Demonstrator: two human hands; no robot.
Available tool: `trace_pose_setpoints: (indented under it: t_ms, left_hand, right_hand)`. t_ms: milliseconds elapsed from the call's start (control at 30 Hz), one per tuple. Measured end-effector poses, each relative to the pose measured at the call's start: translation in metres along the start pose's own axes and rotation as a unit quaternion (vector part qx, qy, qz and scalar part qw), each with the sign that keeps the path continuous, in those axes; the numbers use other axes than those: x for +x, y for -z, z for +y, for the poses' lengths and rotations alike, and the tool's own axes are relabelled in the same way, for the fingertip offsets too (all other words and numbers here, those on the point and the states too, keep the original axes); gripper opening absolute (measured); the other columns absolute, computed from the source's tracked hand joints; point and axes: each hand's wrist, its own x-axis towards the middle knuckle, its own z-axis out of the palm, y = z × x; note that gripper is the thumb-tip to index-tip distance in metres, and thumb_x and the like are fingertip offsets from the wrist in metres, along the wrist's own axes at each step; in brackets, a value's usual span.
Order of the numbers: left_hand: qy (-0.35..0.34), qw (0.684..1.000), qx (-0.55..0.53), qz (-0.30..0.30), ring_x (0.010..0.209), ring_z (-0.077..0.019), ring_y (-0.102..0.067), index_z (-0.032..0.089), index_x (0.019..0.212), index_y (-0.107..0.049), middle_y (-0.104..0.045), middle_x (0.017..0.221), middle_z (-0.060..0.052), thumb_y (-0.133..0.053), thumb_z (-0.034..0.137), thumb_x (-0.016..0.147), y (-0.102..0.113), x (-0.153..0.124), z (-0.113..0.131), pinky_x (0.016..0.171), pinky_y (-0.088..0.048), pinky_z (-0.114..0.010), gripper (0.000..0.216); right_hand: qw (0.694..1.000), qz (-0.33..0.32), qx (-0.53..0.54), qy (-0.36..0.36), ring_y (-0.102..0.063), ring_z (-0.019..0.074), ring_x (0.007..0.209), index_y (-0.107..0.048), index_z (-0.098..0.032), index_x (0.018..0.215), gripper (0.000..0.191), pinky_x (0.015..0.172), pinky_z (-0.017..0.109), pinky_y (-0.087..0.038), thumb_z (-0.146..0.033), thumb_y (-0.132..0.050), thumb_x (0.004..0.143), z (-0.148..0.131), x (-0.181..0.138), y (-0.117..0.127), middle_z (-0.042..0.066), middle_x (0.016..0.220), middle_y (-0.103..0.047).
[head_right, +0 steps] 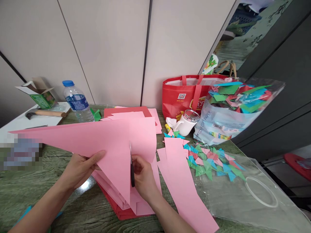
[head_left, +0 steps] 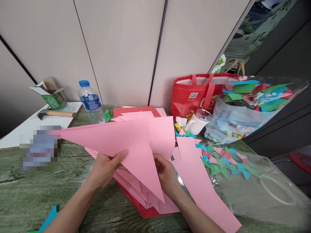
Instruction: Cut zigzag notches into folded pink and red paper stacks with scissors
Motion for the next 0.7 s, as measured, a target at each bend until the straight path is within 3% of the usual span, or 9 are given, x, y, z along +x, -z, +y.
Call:
trace_pose_setpoints:
  t_ms: [433, 700]
  left_hand:
    - [0.001, 1.0, -0.007, -0.004, 0.067, -0.0206, -0.065, 0.013, 0.083, -0.064, -0.071, 0.086, -0.008, -0.075, 0.029, 0.058, -0.0014, 0.0008, 0.0005, 0.049, -0.055, -0.028, 0.032]
    - [0.022, 0.999, -0.022, -0.025, 0.066, -0.0204, -0.065, 0.014, 0.09, -0.064, -0.072, 0.083, -0.007, -0.076, 0.028, 0.058, -0.0022, 0.0013, -0.0008, 0.048, -0.054, -0.027, 0.038]
  right_hand:
    - [1.0, 0.011, 0.0, -0.016, -0.057, 0.0146, 0.061, -0.065, -0.017, 0.08, 0.017, 0.058, 0.025, -0.048, -0.012, -0.063, 0.064, 0.0023, 0.0, -0.0006, 0.001, 0.07, -0.066]
    - [1.0, 0.001, 0.014, 0.016, -0.062, 0.018, 0.076, -0.063, -0.018, 0.088, 0.026, 0.069, 0.029, -0.05, -0.016, -0.068, 0.063, -0.0033, 0.0032, -0.0043, 0.004, 0.085, -0.068]
